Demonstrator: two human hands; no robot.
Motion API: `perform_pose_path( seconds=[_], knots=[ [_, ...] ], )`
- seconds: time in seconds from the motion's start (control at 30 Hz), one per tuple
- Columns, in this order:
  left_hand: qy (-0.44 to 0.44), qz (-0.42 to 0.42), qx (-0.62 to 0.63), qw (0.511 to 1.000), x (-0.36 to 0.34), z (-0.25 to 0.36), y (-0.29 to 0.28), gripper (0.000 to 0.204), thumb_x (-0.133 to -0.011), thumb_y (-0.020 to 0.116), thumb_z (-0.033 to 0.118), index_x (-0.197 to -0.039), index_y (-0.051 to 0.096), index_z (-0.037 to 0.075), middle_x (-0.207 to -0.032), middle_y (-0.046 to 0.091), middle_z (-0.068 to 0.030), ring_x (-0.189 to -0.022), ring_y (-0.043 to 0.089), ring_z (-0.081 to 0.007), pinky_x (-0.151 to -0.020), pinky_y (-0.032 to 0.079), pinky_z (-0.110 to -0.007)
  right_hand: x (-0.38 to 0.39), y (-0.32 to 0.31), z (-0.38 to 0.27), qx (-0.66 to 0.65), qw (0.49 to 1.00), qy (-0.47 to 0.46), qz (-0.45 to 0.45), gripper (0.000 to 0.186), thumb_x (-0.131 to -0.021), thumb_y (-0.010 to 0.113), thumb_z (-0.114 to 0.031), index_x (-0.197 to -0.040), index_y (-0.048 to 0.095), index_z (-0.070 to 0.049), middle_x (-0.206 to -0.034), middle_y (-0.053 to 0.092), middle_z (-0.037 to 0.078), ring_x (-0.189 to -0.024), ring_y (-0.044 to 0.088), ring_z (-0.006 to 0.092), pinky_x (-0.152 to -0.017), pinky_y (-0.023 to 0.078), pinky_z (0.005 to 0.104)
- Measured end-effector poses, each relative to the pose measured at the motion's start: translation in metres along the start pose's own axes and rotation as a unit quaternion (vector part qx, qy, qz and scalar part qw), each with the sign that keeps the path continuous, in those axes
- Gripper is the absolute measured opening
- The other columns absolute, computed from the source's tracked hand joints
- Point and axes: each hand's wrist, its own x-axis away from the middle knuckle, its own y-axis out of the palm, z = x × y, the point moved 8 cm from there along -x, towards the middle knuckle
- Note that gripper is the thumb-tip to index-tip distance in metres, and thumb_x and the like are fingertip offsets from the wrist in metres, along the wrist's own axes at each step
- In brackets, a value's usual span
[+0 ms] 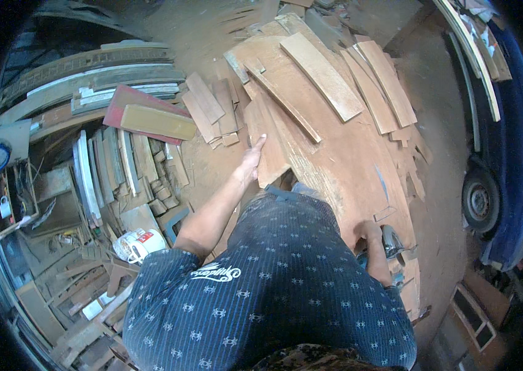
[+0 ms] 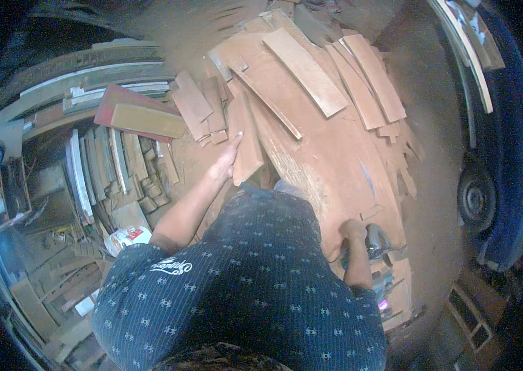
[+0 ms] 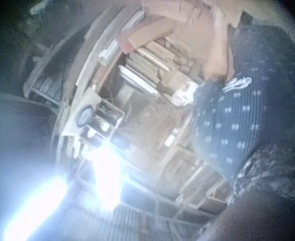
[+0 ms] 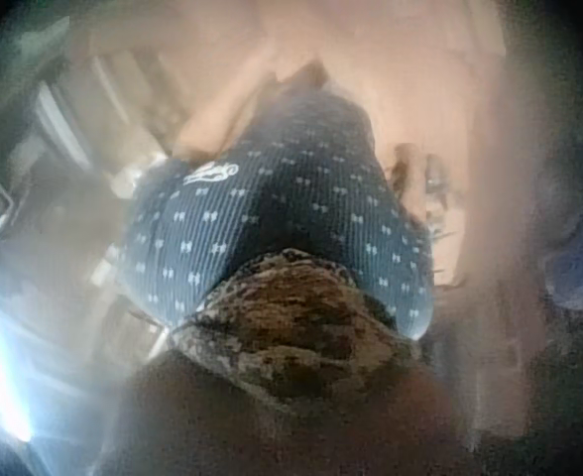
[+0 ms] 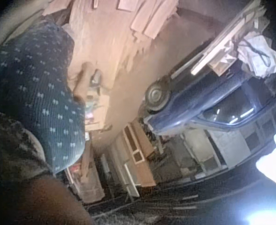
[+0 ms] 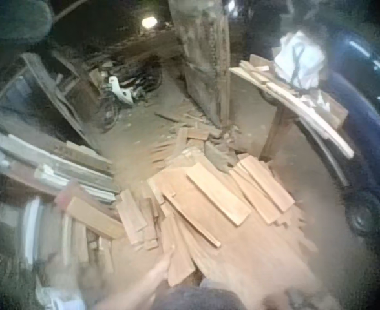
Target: The person uses a circular saw to cut a wooden plank into smaller pieces on a workbench. They then use a sander to smooth the edges of the cut wood. The person also uses a square ruler to measure the wood.
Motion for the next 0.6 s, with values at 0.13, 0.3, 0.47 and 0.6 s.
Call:
perform_pose_path(
  seconds=[0.13, 0.3, 0.47, 0.6],
  knots=[
    [-0.054, -0.258, 0.221, 0.939, 0.054, 0.014, 0.003, 0.057, -0.106, 0.054, 0.044, -0.142, 0.047, -0.001, -0.094, 0.064, -0.0074, -0.078, 0.067, -0.0218, -0.062, 0.058, -0.034, -0.016, -0.139, -0.091, -0.203, 0.912, -0.077, 0.348, 0.050, -0.093, 0.064, -0.037, -0.117, 0.068, 0.006, -0.111, 0.069, 0.033, -0.104, 0.067, 0.0467, -0.092, 0.053, 0.0531],
    [-0.007, -0.355, 0.344, 0.869, 0.132, 0.049, 0.031, 0.058, -0.107, 0.050, 0.037, -0.141, 0.042, -0.008, -0.081, 0.052, -0.0042, -0.063, 0.055, -0.0155, -0.054, 0.049, -0.029, -0.026, -0.301, -0.236, -0.185, 0.857, -0.194, 0.440, 0.055, -0.090, 0.071, -0.032, -0.128, 0.060, 0.005, -0.116, 0.067, 0.031, -0.112, 0.064, 0.0459, -0.095, 0.052, 0.0520],
    [-0.008, -0.380, 0.355, 0.854, 0.161, 0.076, 0.049, 0.062, -0.105, 0.052, 0.043, -0.139, 0.043, -0.008, -0.078, 0.051, -0.0041, -0.063, 0.055, -0.0150, -0.055, 0.049, -0.029, -0.133, -0.305, -0.267, -0.145, 0.892, -0.211, 0.372, 0.055, -0.089, 0.071, -0.028, -0.131, 0.059, 0.006, -0.108, 0.070, 0.032, -0.107, 0.068, 0.0459, -0.094, 0.053, 0.0545],
    [0.109, -0.176, 0.118, 0.971, 0.152, 0.067, -0.037, 0.054, -0.108, 0.050, 0.041, -0.139, 0.049, -0.003, -0.080, 0.057, -0.0033, -0.062, 0.058, -0.0156, -0.056, 0.052, -0.031, -0.089, -0.284, -0.276, -0.244, 0.870, -0.248, 0.349, 0.051, -0.089, 0.071, -0.027, -0.125, 0.062, 0.008, -0.107, 0.070, 0.033, -0.103, 0.070, 0.0453, -0.092, 0.055, 0.0507]
  ],
)
